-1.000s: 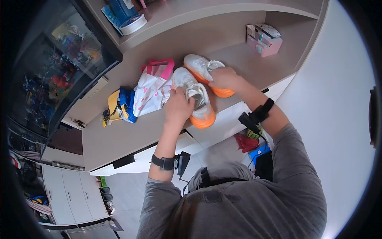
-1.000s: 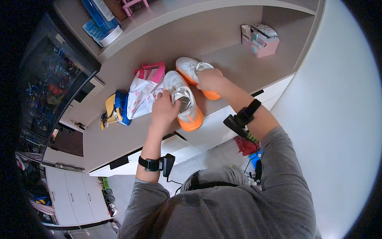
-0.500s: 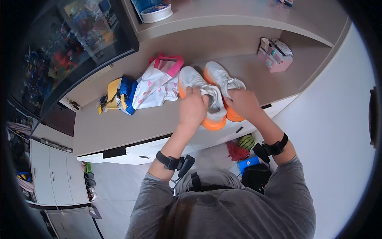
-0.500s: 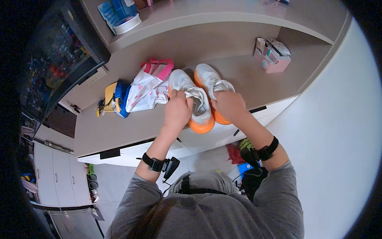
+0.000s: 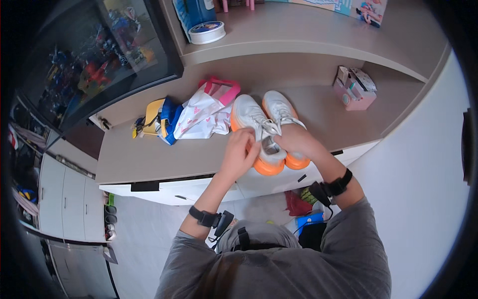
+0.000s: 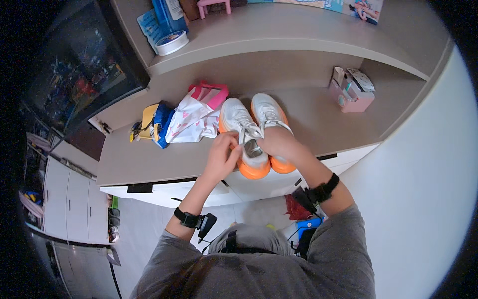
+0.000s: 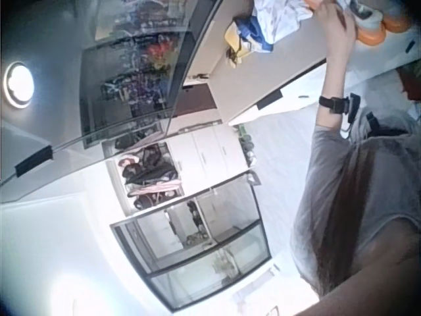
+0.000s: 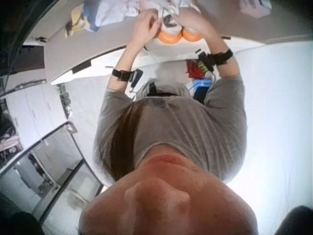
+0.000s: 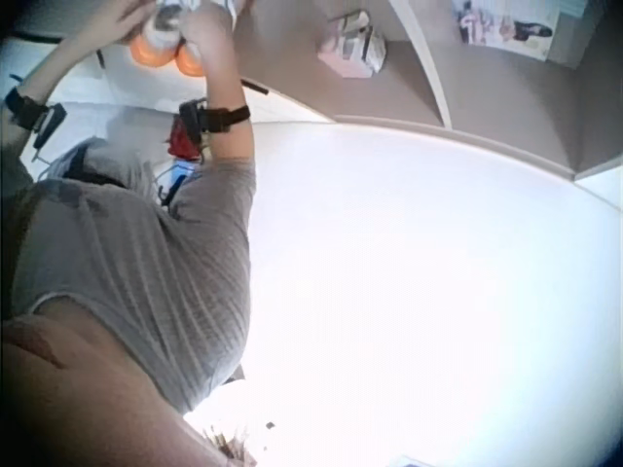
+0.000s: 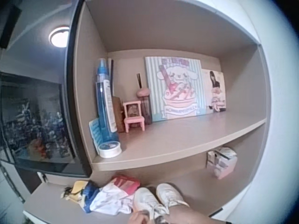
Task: Putting insoles into shoes, organizing footwear on a shelf, and washing a cleaning cloth in a bathroom sink.
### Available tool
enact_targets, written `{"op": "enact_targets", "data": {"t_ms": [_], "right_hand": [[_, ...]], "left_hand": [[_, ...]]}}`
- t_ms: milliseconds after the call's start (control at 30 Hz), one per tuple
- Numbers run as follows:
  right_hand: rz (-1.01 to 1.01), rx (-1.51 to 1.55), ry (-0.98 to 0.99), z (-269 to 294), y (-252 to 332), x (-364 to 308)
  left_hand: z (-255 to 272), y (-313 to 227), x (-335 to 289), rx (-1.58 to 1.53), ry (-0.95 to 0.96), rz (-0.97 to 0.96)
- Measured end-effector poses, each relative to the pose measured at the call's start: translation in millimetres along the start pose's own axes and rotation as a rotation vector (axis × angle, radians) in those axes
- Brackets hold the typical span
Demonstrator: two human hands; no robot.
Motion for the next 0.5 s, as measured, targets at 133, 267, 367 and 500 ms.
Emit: {"op": "enact_targets", "data": {"t_ms": [133, 267, 367, 500], "right_hand": [[0.099, -0.09, -0.186, -12.7, 16.0, -41.3], [0.285, -0.205, -0.247, -39.0, 28.7, -59.8], [0.465, -0.234, -0.251, -54.8, 42.3, -71.2], [0.713, -0.163, -0.363, -83.2, 65.5, -81.9]], "left_hand": [[10.0, 18.9, -27.6, 0.0, -0.185, 0.095], [33.9, 2.2, -33.8, -0.347, -0.531, 0.291], [63.8, -1.5, -53.5, -0.303, -0.671, 0.45], [96.7, -8.9, -97.1, -0.317, -0.698, 0.586]]}}
Point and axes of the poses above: each hand's wrist, its own x-axis towards the middle knuckle, its own z-axis out of the back of the hand, y = z × x, the point moved 1 cm from there along x, towards the middle knuckle, and after that the axes turned 7 degrees about y, right-handed, at the moved point
